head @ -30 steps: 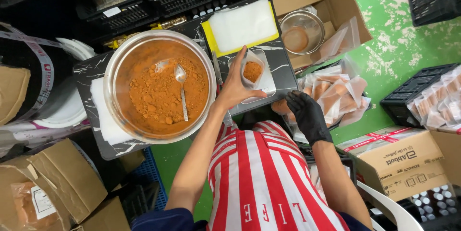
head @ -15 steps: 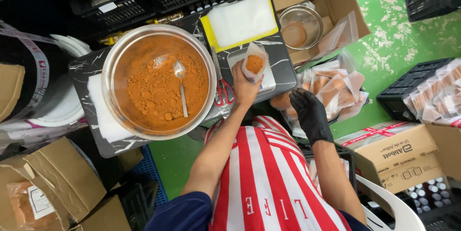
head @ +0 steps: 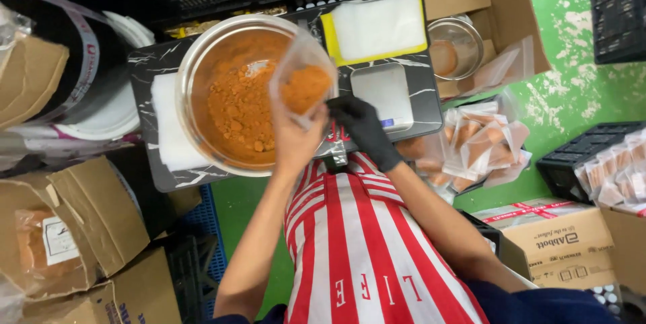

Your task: The person fills plastic bags with an orange powder using a spoon and a small container, then places the bags on a digital scale in a packaging line.

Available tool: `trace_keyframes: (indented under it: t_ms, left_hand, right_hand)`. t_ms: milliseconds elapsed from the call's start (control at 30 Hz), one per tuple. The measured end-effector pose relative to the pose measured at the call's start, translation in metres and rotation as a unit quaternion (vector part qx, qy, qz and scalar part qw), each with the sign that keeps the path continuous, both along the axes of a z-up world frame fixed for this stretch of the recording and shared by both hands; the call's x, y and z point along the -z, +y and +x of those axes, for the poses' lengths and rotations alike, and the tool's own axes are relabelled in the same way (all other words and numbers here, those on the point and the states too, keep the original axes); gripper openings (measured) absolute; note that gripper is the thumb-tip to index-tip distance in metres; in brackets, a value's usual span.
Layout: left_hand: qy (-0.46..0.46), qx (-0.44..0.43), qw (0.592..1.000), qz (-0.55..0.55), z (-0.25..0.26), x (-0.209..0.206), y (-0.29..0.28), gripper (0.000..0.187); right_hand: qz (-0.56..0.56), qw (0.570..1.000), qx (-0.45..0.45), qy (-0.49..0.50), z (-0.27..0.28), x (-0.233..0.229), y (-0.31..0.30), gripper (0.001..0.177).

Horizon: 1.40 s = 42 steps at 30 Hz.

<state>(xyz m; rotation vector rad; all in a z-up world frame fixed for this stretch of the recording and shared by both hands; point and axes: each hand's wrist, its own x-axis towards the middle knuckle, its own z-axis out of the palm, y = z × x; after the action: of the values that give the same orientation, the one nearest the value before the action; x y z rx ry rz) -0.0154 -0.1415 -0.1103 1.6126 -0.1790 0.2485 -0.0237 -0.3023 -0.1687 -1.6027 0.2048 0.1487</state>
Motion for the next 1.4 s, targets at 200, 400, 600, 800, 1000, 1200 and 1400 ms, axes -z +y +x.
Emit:
trace_keyframes:
  t_ms: [200,400,600,800,1000,1200,1400]
  left_hand:
    - [0.050,-0.146,0.987,0.049,-0.015,0.029,0.116,0.068]
    - [0.079,-0.180,0.980,0.034,-0.038,-0.007,0.143,0.067]
    - [0.111,-0.169,0.979,0.010,-0.046,-0.024,0.160,0.063]
    - [0.194,-0.181,0.961,-0.079,-0.047,0.013,0.171,0.066]
    - [0.170,-0.142,0.970,-0.104,-0.039,0.001,0.167,0.066]
    - [0.145,-0.112,0.981,-0.064,-0.031,0.009,0.167,0.068]
    - [0.049,-0.077,0.996,0.007,-0.013,-0.027,0.166,0.053]
  right_hand:
    - [-0.431,0.772,-0.437,-0.163,0.047,0.083,0.094,0.023]
    - [-0.430,0.645,-0.376,-0.507,0.070,0.209,0.101,0.019]
    - [-0.431,0.636,-0.371,-0.521,0.072,0.174,0.108,0.013]
    - [-0.272,0.923,-0.092,-0.255,0.069,0.048,0.078,0.016]
    - [-0.170,0.963,0.051,-0.201,0.046,-0.019,0.072,0.024]
    - [-0.104,0.966,0.120,-0.203,0.045,-0.011,0.048,0.021]
    - [-0.036,0.976,0.091,-0.194,0.039,-0.052,0.046,0.018]
